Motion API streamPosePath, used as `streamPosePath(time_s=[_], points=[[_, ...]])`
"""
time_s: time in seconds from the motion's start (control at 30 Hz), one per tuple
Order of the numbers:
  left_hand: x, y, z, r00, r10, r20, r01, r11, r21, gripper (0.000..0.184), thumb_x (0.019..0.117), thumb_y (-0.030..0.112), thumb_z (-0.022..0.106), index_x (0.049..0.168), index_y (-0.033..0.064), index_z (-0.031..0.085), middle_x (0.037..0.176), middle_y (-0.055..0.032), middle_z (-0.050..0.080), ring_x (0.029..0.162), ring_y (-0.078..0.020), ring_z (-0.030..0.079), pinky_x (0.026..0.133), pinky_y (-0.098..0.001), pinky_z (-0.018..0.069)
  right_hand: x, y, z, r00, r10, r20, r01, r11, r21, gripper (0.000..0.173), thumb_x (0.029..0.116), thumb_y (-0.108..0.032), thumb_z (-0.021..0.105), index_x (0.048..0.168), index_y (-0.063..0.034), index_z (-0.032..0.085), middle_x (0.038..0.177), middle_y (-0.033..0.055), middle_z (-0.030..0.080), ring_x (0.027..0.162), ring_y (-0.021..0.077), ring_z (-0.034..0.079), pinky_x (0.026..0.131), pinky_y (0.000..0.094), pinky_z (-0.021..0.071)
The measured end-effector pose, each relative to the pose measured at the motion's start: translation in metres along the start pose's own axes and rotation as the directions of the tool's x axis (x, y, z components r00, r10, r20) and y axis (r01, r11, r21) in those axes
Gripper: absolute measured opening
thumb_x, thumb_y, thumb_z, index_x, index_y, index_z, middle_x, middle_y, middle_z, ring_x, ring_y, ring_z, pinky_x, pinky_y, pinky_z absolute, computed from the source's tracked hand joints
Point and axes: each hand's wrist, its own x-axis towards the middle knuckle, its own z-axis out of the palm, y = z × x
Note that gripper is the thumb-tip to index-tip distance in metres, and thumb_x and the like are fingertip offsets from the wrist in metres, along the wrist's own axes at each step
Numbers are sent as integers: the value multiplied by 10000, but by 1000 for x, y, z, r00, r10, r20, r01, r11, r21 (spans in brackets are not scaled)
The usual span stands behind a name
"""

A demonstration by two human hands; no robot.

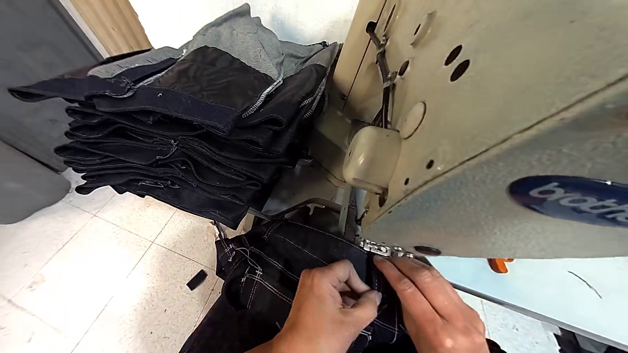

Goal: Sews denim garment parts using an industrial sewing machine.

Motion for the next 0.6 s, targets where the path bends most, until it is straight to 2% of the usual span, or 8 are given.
streamPosePath(time_s=[0.13, 0.2, 0.27, 0.3, 0.33, 0.4, 0.5, 0.6], points=[[2, 7, -6, 996, -27, 79, 11, 981, 196, 172, 929, 69, 696, 1043, 21, 577, 816, -70, 727, 704, -146, 750, 674, -314, 646, -4, 9, -2, 999, 12, 48, -16, 996, 86, 332, 985, 37, 470, 1123, -107, 736, 1039, 103, 713, 1031, 211, 661, 929, 235, 514], [2, 5, -12, 977, 154, 146, -205, 858, 471, 224, 960, 160, 686, 1108, 22, 590, 733, -53, 711, 623, -141, 724, 588, -298, 614, -4, 12, 1, 999, 21, 30, -24, 994, 110, 332, 988, 20, 464, 1117, -126, 732, 1010, 102, 691, 989, 208, 644, 886, 236, 514], [6, -11, -18, 801, 561, 208, -510, 457, 729, 244, 959, 309, 678, 1017, 72, 672, 621, -1, 612, 530, -131, 612, 497, -265, 514, -3, 16, 4, 999, 28, 18, -30, 993, 113, 328, 1006, -12, 456, 1132, -158, 722, 988, 90, 672, 967, 201, 636, 864, 244, 520], [10, -15, -23, 667, 689, 285, -588, 251, 769, 204, 995, 325, 641, 994, 129, 696, 671, 14, 606, 606, -145, 594, 570, -265, 499, -3, 16, 5, 1000, 26, 16, -28, 994, 105, 331, 1009, -22, 454, 1142, -171, 718, 982, 83, 669, 954, 203, 638, 846, 255, 527], [14, -16, -28, 565, 730, 384, -649, 107, 753, 158, 1033, 272, 584, 1036, 172, 706, 792, 15, 644, 750, -172, 606, 709, -293, 499, -3, 16, 6, 1000, 23, 15, -24, 995, 94, 337, 1002, -21, 456, 1148, -177, 717, 979, 83, 673, 939, 213, 643, 825, 272, 536], [21, -17, -37, 463, 671, 579, -728, -85, 680, 265, 1059, 136, 461, 1190, 196, 684, 1174, 13, 720, 1073, -206, 633, 943, -357, 467, -3, 16, 7, 1000, 24, 6, -24, 994, 103, 331, 995, -27, 467, 1143, -184, 718, 982, 86, 683, 922, 222, 657, 798, 298, 552], [32, -23, -43, 466, 609, 642, -782, -57, 621, 266, 1072, 240, 513, 1293, 194, 653, 1299, 16, 694, 1141, -202, 641, 968, -338, 491, -12, 25, 13, 985, 172, -5, -159, 923, 349, 256, 1052, -184, 494, 1116, -225, 738, 990, 32, 673, 951, 94, 646, 839, 210, 540], [35, -25, -44, 524, 611, 593, -772, 46, 634, 279, 1058, 313, 556, 1304, 234, 662, 1312, 56, 689, 1133, -175, 626, 962, -290, 479, -28, 36, 24, 918, 388, 89, -372, 758, 535, 331, 1066, -366, 504, 1127, -79, 657, 927, -9, 701, 869, -6, 661, 792, 185, 558]])
